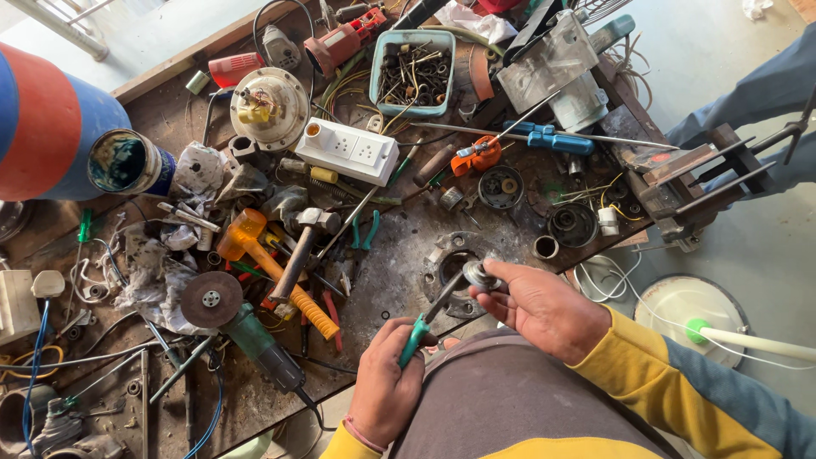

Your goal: The person uses an angle grinder to smooth the edges of a circular metal part, then uses pliers and a hammer to remove a small ring from a cylindrical component. The person handles the parts and tools directly on a cluttered workbench.

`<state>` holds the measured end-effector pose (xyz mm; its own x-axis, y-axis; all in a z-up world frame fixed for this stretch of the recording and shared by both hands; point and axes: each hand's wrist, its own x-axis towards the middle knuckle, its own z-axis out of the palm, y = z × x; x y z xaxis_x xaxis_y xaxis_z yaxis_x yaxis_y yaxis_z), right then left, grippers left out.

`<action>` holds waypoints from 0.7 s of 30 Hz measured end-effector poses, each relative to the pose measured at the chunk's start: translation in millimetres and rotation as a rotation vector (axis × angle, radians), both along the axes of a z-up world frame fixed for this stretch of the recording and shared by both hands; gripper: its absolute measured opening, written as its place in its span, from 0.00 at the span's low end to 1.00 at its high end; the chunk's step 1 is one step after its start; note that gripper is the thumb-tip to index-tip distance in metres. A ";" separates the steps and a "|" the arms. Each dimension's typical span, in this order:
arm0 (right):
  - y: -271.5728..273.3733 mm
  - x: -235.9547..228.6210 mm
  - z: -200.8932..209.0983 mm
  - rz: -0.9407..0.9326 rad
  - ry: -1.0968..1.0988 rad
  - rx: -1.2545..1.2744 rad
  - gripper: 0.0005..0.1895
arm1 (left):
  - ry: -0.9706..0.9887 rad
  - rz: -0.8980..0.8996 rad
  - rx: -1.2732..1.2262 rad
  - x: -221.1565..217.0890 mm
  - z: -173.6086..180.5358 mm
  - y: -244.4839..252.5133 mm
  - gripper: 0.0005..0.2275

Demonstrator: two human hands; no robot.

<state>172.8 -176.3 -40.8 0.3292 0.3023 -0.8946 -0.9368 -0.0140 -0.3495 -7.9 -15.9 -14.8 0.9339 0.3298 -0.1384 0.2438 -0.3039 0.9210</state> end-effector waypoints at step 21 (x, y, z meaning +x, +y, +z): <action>-71.0 -28.5 -125.7 -0.233 -0.062 -0.040 0.13 | 0.066 -0.177 0.331 14.7 -46.1 -10.4 0.11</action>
<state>144.3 -247.3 -166.5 0.4401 0.1769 -0.8803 -0.8934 0.1849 -0.4095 6.8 -26.3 -61.0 0.9729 0.2014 -0.1134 0.2168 -0.6250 0.7499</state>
